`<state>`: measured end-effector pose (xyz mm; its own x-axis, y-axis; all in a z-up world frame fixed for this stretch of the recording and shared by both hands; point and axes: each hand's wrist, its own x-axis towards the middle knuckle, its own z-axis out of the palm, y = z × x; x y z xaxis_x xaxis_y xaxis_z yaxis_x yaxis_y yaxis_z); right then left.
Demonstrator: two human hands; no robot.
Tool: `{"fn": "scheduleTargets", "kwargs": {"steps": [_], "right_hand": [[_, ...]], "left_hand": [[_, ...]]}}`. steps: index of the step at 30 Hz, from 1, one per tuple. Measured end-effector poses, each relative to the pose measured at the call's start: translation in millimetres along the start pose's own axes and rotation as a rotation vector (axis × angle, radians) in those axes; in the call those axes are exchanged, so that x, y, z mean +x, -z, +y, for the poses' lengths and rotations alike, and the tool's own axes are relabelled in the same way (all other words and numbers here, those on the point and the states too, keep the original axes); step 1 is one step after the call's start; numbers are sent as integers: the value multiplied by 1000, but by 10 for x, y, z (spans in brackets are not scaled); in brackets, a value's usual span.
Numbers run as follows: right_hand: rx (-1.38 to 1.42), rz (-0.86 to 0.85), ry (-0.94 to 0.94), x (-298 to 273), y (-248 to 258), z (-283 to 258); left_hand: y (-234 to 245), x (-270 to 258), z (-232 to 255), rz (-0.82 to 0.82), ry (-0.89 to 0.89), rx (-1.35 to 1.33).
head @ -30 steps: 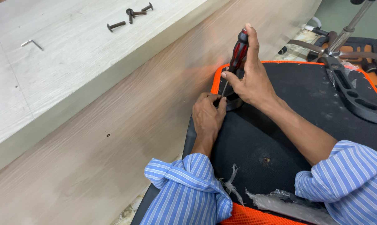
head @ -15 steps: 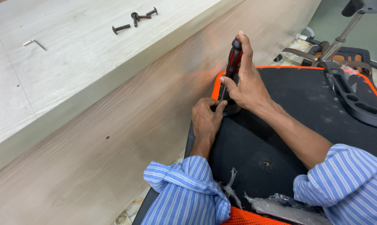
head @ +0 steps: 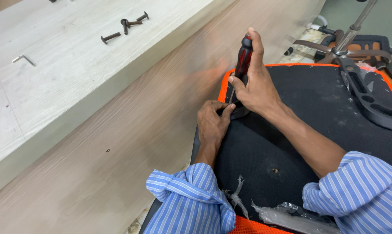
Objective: The person uses a screwdriver to tighten screws into black plastic brackets attached to the underside of an orange and black chair seat. The person works on multiple screw locations around the seat perimeter, securing the brackets in place.
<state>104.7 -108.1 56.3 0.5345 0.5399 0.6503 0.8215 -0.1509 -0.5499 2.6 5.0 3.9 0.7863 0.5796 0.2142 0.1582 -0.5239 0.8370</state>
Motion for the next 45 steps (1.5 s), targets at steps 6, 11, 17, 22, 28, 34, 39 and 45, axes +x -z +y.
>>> {"fn": "scheduleTargets", "kwargs": {"steps": [6, 11, 17, 22, 28, 34, 39, 45], "right_hand": [[-31, 53, -16, -27, 5, 69], [-44, 28, 17, -20, -45, 51], [-18, 6, -78, 38, 8, 13], [-26, 32, -8, 36, 47, -63], [63, -169, 61, 37, 8, -166], [126, -269, -49, 75, -19, -269], [188, -177, -232, 78, 20, -276], [348, -102, -322, 78, 40, -165]], "left_hand": [[-23, 5, 35, 42, -68, 29], [-43, -18, 8, 97, -101, 30], [-43, -17, -37, 132, -110, 28], [-10, -57, -25, 161, -41, 15], [-13, -47, -2, 156, 10, 46], [-4, 40, -48, 106, 8, 29], [31, 42, -102, 83, -38, -21], [148, -5, -176, -27, -88, -42]]}}
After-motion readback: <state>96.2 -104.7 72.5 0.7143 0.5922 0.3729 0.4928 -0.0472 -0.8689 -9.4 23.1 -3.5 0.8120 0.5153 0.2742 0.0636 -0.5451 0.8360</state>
